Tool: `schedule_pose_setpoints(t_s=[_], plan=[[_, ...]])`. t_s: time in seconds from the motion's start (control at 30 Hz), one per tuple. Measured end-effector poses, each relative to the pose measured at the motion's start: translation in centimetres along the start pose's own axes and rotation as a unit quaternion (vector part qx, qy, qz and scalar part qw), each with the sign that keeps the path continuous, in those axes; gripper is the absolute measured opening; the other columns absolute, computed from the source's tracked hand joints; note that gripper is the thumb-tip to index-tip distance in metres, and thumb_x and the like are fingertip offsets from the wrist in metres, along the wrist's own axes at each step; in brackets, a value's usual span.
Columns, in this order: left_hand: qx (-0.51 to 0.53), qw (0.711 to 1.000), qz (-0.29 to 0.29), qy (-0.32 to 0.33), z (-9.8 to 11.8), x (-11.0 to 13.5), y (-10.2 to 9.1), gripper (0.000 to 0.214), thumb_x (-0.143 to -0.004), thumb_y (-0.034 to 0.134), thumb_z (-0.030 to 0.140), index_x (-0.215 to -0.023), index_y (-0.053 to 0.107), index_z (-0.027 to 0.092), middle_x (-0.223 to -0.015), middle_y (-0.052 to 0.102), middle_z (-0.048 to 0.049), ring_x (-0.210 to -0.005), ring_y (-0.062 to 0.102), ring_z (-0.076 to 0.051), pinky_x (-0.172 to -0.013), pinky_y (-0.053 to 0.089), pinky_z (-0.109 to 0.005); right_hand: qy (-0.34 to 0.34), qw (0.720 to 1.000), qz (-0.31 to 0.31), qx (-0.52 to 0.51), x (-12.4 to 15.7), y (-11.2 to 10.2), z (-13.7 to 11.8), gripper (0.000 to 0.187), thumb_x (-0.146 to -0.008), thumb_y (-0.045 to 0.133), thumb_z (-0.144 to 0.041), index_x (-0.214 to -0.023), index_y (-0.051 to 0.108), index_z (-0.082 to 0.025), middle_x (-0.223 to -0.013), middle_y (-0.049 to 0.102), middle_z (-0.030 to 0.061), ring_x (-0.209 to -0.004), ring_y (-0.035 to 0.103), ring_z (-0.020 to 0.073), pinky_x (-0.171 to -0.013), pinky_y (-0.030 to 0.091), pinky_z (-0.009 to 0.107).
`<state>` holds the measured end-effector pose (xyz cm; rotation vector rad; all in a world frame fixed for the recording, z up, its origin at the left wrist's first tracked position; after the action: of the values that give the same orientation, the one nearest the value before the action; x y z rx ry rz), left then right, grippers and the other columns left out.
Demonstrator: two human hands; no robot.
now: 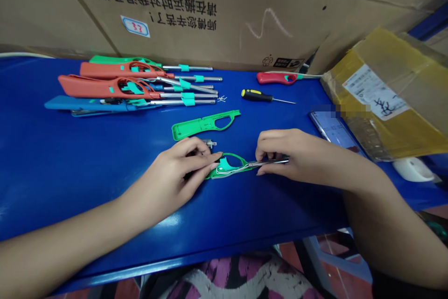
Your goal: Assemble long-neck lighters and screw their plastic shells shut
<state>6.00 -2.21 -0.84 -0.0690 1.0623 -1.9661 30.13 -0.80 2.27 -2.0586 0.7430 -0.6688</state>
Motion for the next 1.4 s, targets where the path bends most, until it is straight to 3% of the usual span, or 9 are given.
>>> schedule_pose_setpoints(t_s=[0.17,0.27,0.4,0.6,0.87,1.4], plan=[[-0.003,1.0,0.002,-0.002,0.0,0.0,-0.1,0.018,-0.098,0.057,0.015,-0.095,0.075,0.016,-0.095,0.061,-0.0053,-0.09,0.066,-0.014,-0.089,0.059,-0.029,0.008,1.0,-0.006,-0.02,0.0,0.0,0.0,0.018,-0.093,0.069,-0.039,-0.093,0.062,-0.022,-0.093,0.065,0.0002,-0.077,0.057,0.0137,-0.067,0.041,0.027],[-0.003,1.0,0.002,0.001,0.0,0.0,-0.1,0.019,-0.098,0.056,0.015,-0.095,0.075,0.016,-0.096,0.062,-0.0055,-0.091,0.066,-0.014,-0.09,0.059,-0.029,0.013,0.999,0.003,-0.036,0.0,0.0,-0.1,0.014,-0.093,0.067,-0.034,-0.094,0.061,-0.022,-0.089,0.066,-0.0006,-0.074,0.057,0.0134,-0.064,0.041,0.027],[-0.006,1.0,0.002,0.006,-0.1,0.1,-0.1,0.018,-0.099,0.057,0.015,-0.096,0.075,0.014,-0.097,0.062,-0.0059,-0.092,0.066,-0.013,-0.091,0.057,-0.026,-0.031,0.999,0.02,-0.034,0.0,-0.1,-0.5,0.005,-0.095,0.063,-0.024,-0.093,0.067,-0.022,-0.092,0.069,0.0011,-0.082,0.063,0.0148,-0.073,0.045,0.028],[-0.006,1.0,0.005,-0.001,-0.2,0.2,-0.1,0.019,-0.098,0.057,0.016,-0.097,0.076,0.016,-0.096,0.063,-0.0054,-0.093,0.066,-0.015,-0.091,0.058,-0.028,-0.079,0.996,0.039,0.01,-0.1,-0.2,-1.0,0.021,-0.101,0.055,-0.024,-0.094,0.075,-0.021,-0.099,0.071,0.0043,-0.085,0.065,0.0156,-0.077,0.047,0.03],[0.007,1.0,0.008,-0.001,-0.1,0.1,0.0,0.02,-0.098,0.057,0.016,-0.094,0.077,0.015,-0.095,0.061,-0.0053,-0.091,0.066,-0.014,-0.092,0.059,-0.028,-0.072,0.997,0.025,0.017,-0.2,0.2,-1.4,0.025,-0.102,0.054,-0.024,-0.092,0.076,-0.021,-0.099,0.072,0.0047,-0.086,0.067,0.0171,-0.077,0.048,0.031],[0.043,0.999,-0.004,-0.003,-0.1,-0.1,0.1,0.018,-0.096,0.06,0.013,-0.092,0.078,0.011,-0.093,0.058,-0.0051,-0.086,0.065,-0.011,-0.094,0.058,-0.026,-0.03,0.998,0.048,0.002,-0.3,0.3,-1.2,0.009,-0.095,0.064,-0.018,-0.086,0.067,-0.019,-0.089,0.068,0.0007,-0.082,0.062,0.0147,-0.073,0.042,0.028]])
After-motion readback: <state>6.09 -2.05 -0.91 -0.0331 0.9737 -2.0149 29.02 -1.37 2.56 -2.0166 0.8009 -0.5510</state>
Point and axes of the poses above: each hand's wrist, its own x-axis away from the middle knuckle, its own y-axis out of the palm, z = x × y, the point moved 3 cm from there along -x, towards the middle knuckle
